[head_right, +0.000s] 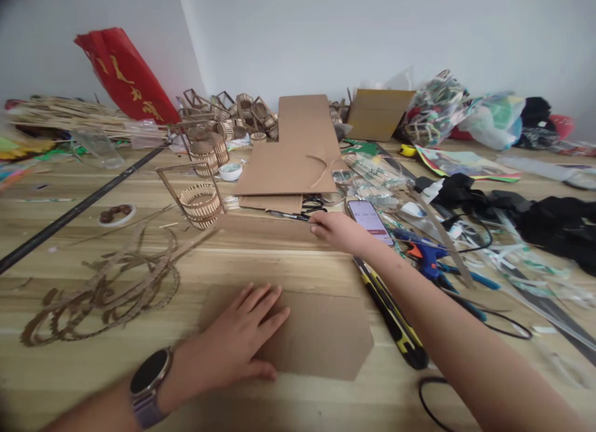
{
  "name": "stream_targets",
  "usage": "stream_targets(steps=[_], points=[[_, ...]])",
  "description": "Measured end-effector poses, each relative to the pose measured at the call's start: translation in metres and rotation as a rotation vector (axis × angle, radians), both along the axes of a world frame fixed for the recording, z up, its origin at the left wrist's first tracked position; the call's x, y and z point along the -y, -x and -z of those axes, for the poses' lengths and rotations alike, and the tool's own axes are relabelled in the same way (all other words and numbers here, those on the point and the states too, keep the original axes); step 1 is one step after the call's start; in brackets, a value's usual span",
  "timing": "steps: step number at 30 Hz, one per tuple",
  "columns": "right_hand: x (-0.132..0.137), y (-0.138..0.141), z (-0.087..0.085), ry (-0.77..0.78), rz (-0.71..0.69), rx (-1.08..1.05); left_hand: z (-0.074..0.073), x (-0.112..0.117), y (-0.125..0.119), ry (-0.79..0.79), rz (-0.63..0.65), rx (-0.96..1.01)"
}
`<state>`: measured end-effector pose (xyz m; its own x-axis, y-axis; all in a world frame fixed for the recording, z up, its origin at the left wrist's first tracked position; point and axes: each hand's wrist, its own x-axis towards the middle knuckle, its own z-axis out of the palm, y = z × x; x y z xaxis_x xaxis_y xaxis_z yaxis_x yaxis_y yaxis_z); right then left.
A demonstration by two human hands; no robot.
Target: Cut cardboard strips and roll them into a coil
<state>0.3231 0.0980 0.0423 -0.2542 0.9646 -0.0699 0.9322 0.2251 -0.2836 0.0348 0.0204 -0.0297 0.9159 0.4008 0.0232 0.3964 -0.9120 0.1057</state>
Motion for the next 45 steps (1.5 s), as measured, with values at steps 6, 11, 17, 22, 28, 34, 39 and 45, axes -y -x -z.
stream_targets(steps=[6,11,17,22,28,34,39,45], points=[[0.070,0.009,0.003,0.125,-0.066,-0.184,-0.026,0.031,0.005,-0.228,0.091,0.043],[0.112,0.026,0.028,0.282,-0.182,-0.254,-0.029,0.046,0.009,-0.282,0.034,0.070],[0.133,0.031,0.055,0.063,-0.128,-0.121,-0.008,0.041,0.008,-0.215,-0.230,-0.047],[0.146,0.007,0.075,-0.211,-0.113,-0.006,-0.006,0.037,0.007,-0.180,-0.247,-0.083],[0.176,-0.010,0.088,-0.341,0.025,0.168,0.002,0.032,0.010,-0.155,-0.252,-0.080],[0.206,0.003,0.095,-0.399,0.051,0.161,0.003,0.022,0.017,-0.144,-0.302,-0.048],[0.203,0.001,0.091,-0.361,0.007,0.123,0.006,0.021,0.018,-0.101,-0.363,-0.049],[0.184,-0.008,0.083,-0.293,0.013,0.102,0.018,0.039,0.013,-0.263,-0.420,-0.023]])
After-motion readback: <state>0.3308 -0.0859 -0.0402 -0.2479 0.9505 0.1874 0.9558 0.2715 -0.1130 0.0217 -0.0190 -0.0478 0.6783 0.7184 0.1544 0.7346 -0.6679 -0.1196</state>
